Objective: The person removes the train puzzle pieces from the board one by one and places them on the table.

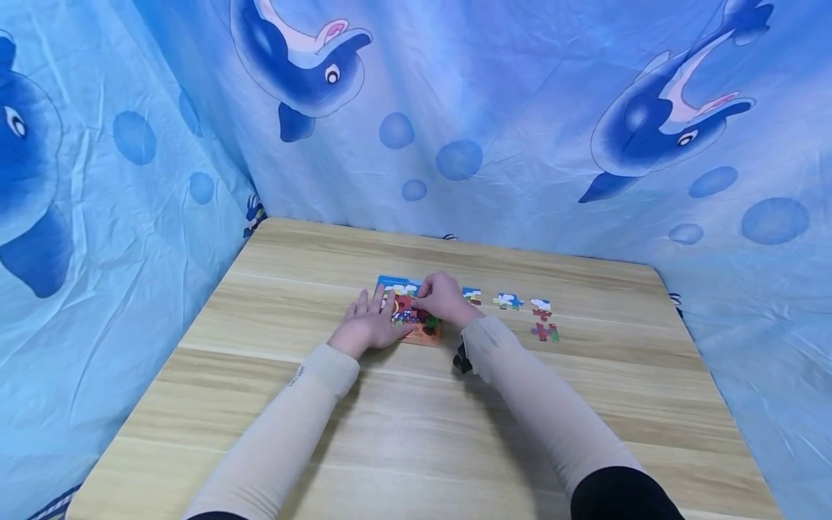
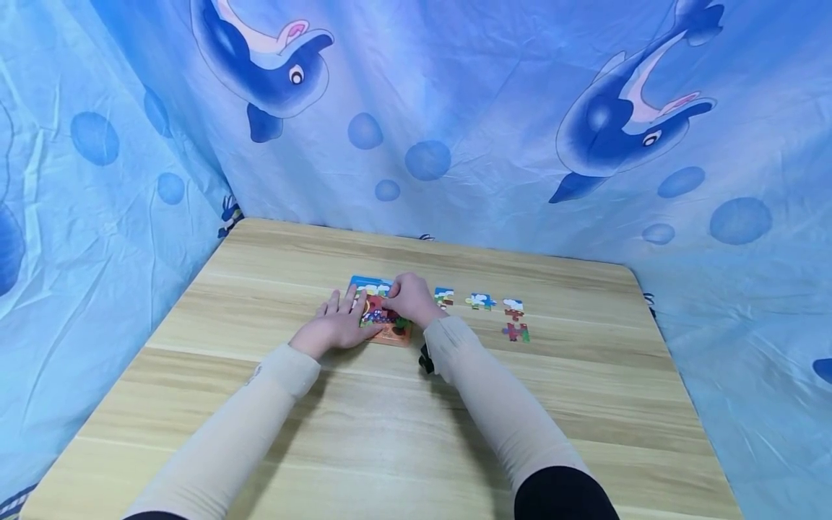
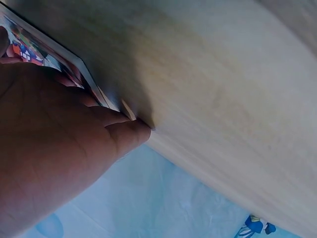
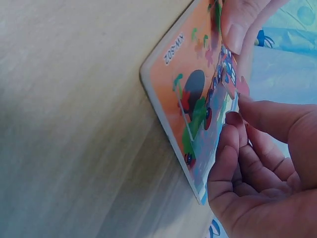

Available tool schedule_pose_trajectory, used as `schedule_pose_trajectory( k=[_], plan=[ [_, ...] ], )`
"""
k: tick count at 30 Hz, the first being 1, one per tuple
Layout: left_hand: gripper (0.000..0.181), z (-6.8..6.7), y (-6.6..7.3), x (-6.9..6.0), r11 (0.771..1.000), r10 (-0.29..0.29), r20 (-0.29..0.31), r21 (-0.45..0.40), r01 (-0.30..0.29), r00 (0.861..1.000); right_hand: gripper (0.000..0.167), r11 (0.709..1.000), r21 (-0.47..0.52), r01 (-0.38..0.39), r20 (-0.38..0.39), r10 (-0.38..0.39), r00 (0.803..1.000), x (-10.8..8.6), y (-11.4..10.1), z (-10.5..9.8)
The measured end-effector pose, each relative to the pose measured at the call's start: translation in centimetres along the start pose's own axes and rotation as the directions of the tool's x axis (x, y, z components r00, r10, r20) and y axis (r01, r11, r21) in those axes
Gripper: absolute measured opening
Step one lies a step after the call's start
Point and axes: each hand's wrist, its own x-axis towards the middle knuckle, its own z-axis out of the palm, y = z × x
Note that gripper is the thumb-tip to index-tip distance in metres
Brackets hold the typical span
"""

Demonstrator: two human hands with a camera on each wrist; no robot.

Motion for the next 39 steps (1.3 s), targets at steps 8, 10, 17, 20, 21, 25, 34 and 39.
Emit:
schedule_pose_trajectory(
  k=[8,10,17,20,21,25,34,39],
  plan=[
    [0.105,-0.2,0.3,-0.3,1.0,0.002,-0.001,0.013,-0.002,1.0,0.017,0.998,0.055,-0.035,0.001,0.035,0.999,-0.3,-0.1,-0.3],
    [0.103,-0.3,0.5,-0.5,1.0,0.004,0.002,0.005,-0.004,1.0,0.016,0.996,0.082,-0.041,0.006,0.041,0.999,-0.4,-0.1,-0.5],
    [0.103,-0.4,0.8,-0.9,1.0,0.009,-0.016,0.002,-0.009,1.0,0.017,0.981,0.194,-0.028,-0.004,0.029,1.0,-0.8,0.1,-1.1],
    [0.104,-0.1,0.6,-0.6,1.0,0.007,-0.023,0.015,-0.007,1.0,0.018,0.974,0.224,-0.021,-0.012,0.024,1.0,-1.1,0.3,-1.7],
    [0.104,0.2,0.4,-0.4,1.0,0.007,-0.026,0.019,-0.007,1.0,0.018,0.975,0.221,-0.022,-0.016,0.026,1.0,-1.3,0.4,-1.9],
    [0.104,0.5,0.2,-0.1,1.0,0.009,-0.032,0.011,-0.009,0.999,0.016,0.982,0.189,-0.028,-0.037,0.036,0.999,-2.2,1.0,-3.3],
    [0.103,0.6,0.1,-0.2,1.0,-0.004,-0.042,0.006,0.005,0.999,0.021,0.971,0.232,-0.067,-0.019,0.073,0.997,-4.9,4.7,-7.8],
    [0.104,0.4,0.0,-0.3,1.0,-0.005,-0.036,0.003,0.005,0.999,0.023,0.969,0.231,-0.086,-0.023,0.094,0.995,-6.3,7.3,-10.0]
  ],
)
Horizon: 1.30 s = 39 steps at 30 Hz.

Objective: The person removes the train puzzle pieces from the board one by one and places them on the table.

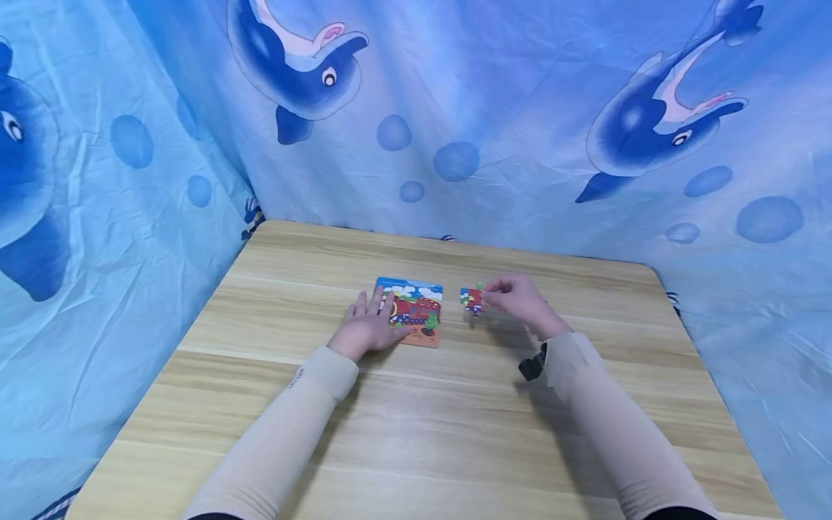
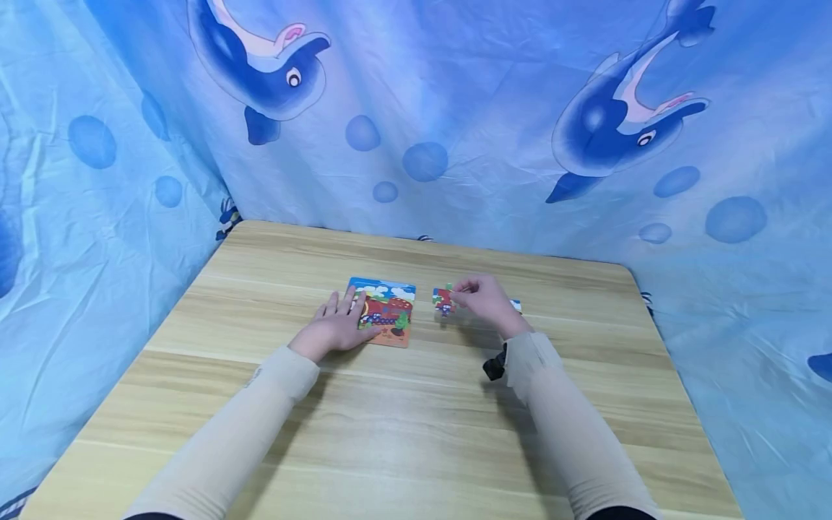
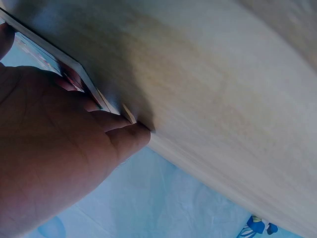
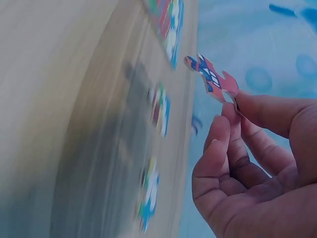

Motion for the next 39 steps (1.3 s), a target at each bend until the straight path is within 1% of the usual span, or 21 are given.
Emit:
schedule_pose_trajectory(
  k=[4,7,13,16,18,20,22,27,30,33,39],
  plan=[
    [0.105,-0.2,-0.1,-0.1,1.0,-0.002,0.004,-0.004,0.002,1.0,0.024,0.999,-0.047,-0.012,-0.008,0.011,1.0,-0.9,1.4,-1.6],
    [0.103,-0.2,-0.1,-0.1,1.0,0.002,0.003,-0.007,-0.002,1.0,0.025,0.996,-0.089,-0.018,0.0,0.018,1.0,-1.5,2.3,-2.5],
    [0.102,0.0,-0.2,0.2,1.0,0.005,-0.002,-0.005,-0.005,1.0,0.023,0.992,-0.122,-0.019,0.04,0.024,0.999,-2.1,3.3,-3.5],
    [0.103,0.0,-0.2,0.2,1.0,0.013,-0.015,-0.004,-0.013,1.0,0.021,0.99,-0.134,-0.051,0.061,0.059,0.996,-2.1,3.7,-3.7],
    [0.103,-0.1,-0.2,0.1,1.0,0.012,-0.016,0.0,-0.012,1.0,0.02,0.986,-0.147,-0.078,0.065,0.089,0.994,-2.0,4.1,-3.8],
    [0.103,-0.2,-0.1,-0.1,1.0,0.008,-0.01,0.0,-0.008,1.0,0.018,0.981,-0.173,-0.089,0.062,0.102,0.993,-1.9,4.4,-3.7],
    [0.103,-0.2,-0.1,-0.2,1.0,0.005,-0.003,-0.005,-0.005,1.0,0.017,0.975,-0.202,-0.09,0.049,0.102,0.994,-1.8,4.7,-3.6],
    [0.103,0.0,-0.1,-0.2,1.0,0.015,-0.01,-0.01,-0.015,1.0,0.016,0.959,-0.273,-0.077,0.02,0.086,0.996,-1.7,4.8,-3.2],
    [0.105,0.1,-0.1,-0.1,1.0,0.019,-0.017,-0.004,-0.019,1.0,0.015,0.952,-0.297,-0.077,0.009,0.083,0.996,-1.4,4.9,-3.0],
    [0.105,0.1,-0.1,-0.1,1.0,0.02,-0.012,-0.01,-0.02,1.0,0.016,0.944,-0.318,-0.087,-0.006,0.089,0.996,-1.3,4.9,-2.8],
    [0.102,-0.1,-0.1,-0.2,1.0,0.014,-0.001,-0.019,-0.014,1.0,0.021,0.927,-0.359,-0.107,-0.037,0.1,0.994,-1.3,4.5,-2.3]
  ],
)
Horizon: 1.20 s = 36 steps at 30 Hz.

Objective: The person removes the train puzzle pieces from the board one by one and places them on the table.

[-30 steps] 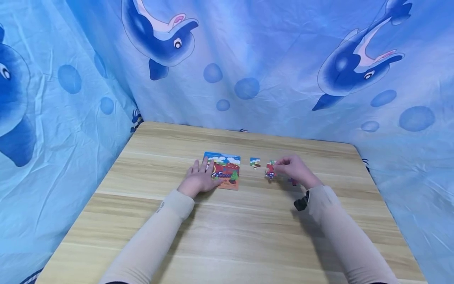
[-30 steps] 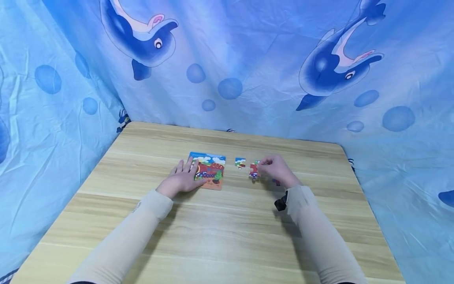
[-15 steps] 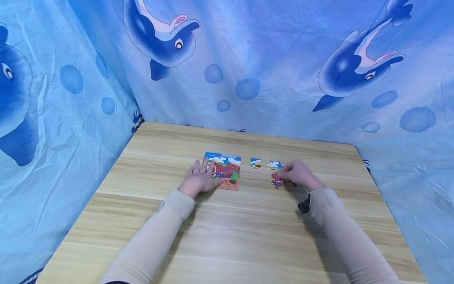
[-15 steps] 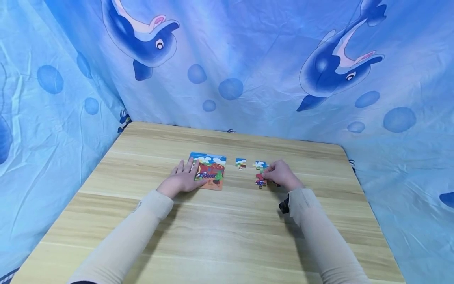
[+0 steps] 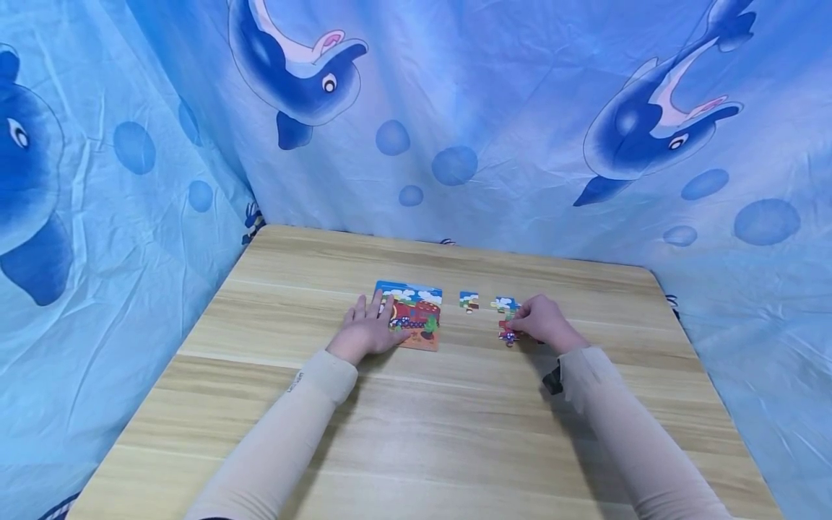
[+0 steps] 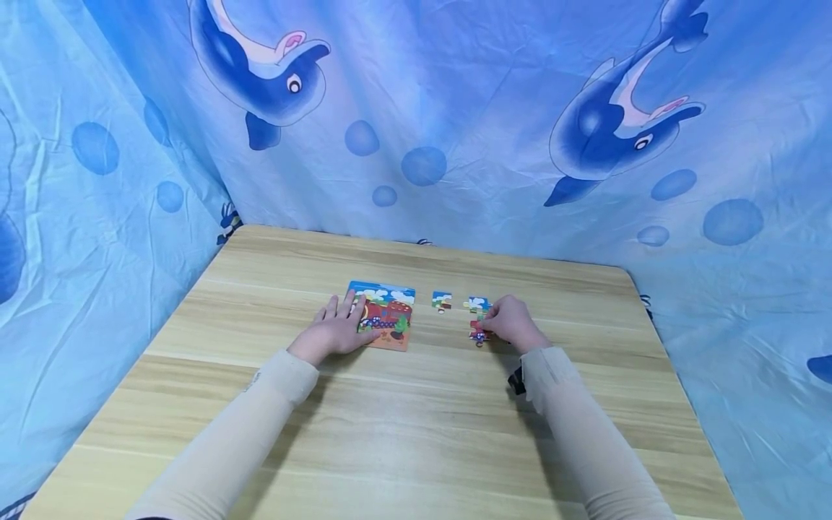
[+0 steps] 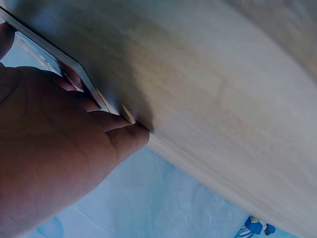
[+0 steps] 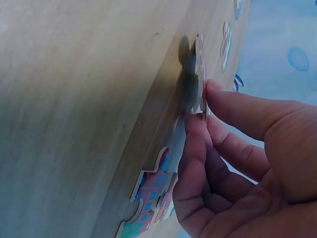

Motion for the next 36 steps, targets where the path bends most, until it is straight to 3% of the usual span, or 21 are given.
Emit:
schedule_pose_trajectory(
  k=[7,17,30,36],
  plan=[
    [0.105,-0.4,0.2,-0.6,1.0,0.008,-0.015,0.0,-0.008,1.0,0.026,0.996,-0.081,0.026,-0.06,-0.031,0.998,0.2,-0.5,0.5],
    [0.107,0.1,-0.2,0.2,1.0,-0.003,0.004,-0.006,0.003,1.0,0.026,0.994,-0.109,0.014,-0.081,-0.023,0.996,0.0,-0.9,0.7],
    [0.105,0.2,0.0,0.2,1.0,-0.008,-0.013,-0.009,0.008,1.0,0.024,0.997,-0.082,-0.013,-0.04,0.01,0.999,-0.2,-0.7,-0.1],
    [0.104,0.2,0.0,0.2,1.0,-0.009,-0.014,-0.007,0.009,1.0,0.02,1.0,-0.016,0.022,-0.049,-0.023,0.999,-0.8,-1.0,-0.9]
  ],
)
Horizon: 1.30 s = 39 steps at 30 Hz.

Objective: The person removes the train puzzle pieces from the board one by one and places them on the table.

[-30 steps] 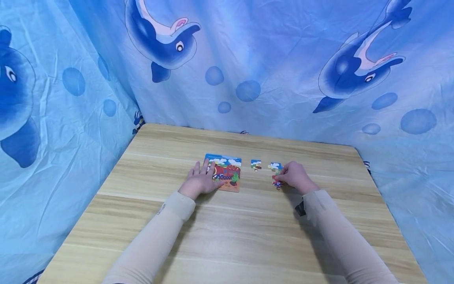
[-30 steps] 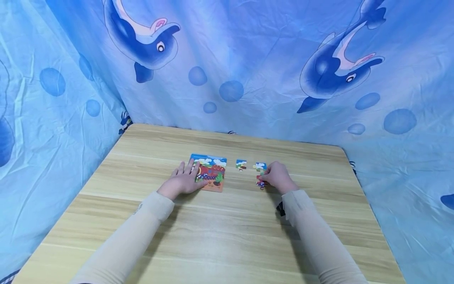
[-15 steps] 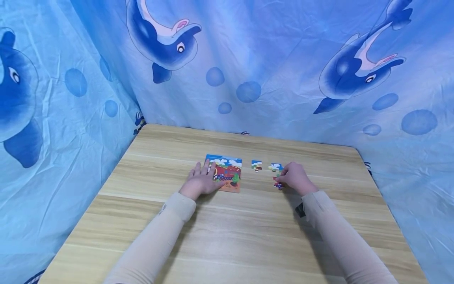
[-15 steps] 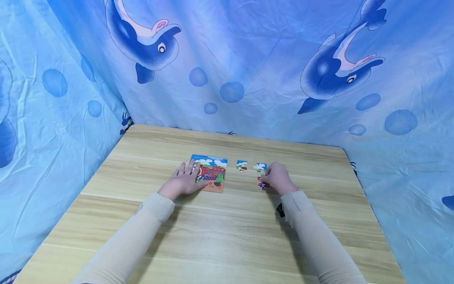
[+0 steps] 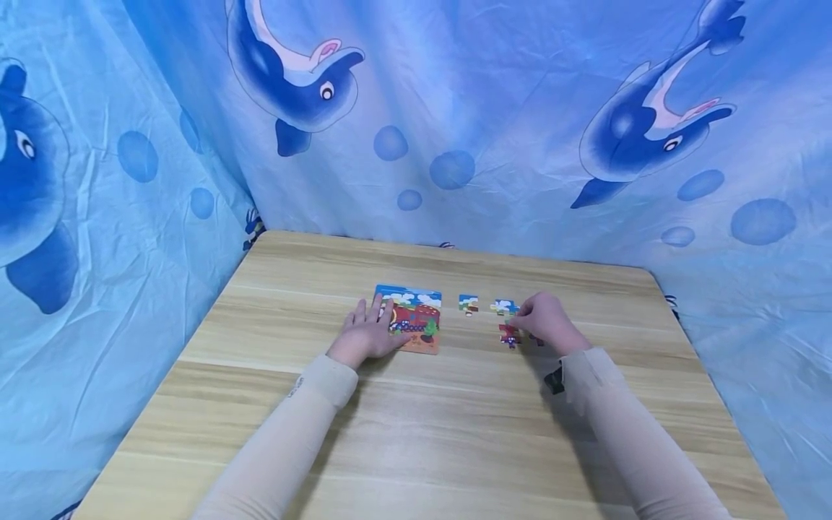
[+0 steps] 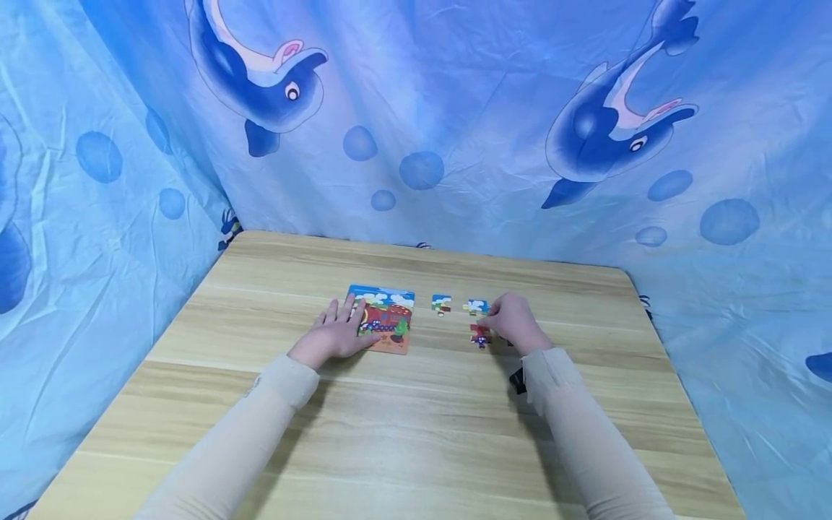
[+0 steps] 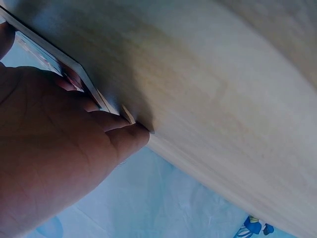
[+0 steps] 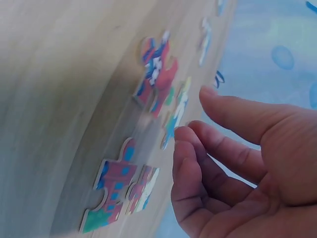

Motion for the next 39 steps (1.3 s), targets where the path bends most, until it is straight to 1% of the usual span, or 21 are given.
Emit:
schedule_pose_trajectory(
  k=[3,8,16,23,27,34,39],
  plan=[
    [0.103,0.0,0.0,0.0,1.0,0.0,0.007,-0.005,0.0,1.0,0.019,0.999,0.03,0.019,0.002,-0.019,1.0,-0.1,-0.2,-0.1],
    [0.102,0.0,0.0,-0.1,1.0,-0.003,0.015,-0.013,0.003,1.0,0.02,0.998,0.061,0.02,0.01,-0.021,1.0,-0.2,-0.5,0.0],
    [0.102,-0.1,0.2,-0.3,1.0,-0.01,0.022,-0.013,0.01,1.0,0.024,0.993,0.116,0.026,-0.026,-0.023,0.999,-0.3,-1.6,0.6],
    [0.102,0.0,-0.1,-0.2,1.0,-0.003,0.014,0.002,0.003,1.0,0.029,0.981,0.161,0.109,-0.058,-0.101,0.993,0.0,-3.2,1.3],
    [0.103,0.0,-0.1,-0.2,1.0,-0.003,0.01,0.002,0.003,1.0,0.032,0.973,0.19,0.131,-0.068,-0.12,0.99,0.5,-4.3,2.1],
    [0.104,-0.1,-0.2,-0.1,1.0,-0.001,0.002,0.006,0.001,1.0,0.034,0.967,0.196,0.163,-0.081,-0.15,0.985,0.8,-6.4,2.9],
    [0.104,-0.1,-0.2,0.0,1.0,0.0,0.007,0.002,0.0,1.0,0.035,0.958,0.209,0.198,-0.083,-0.184,0.979,0.8,-7.5,3.3]
  ],
)
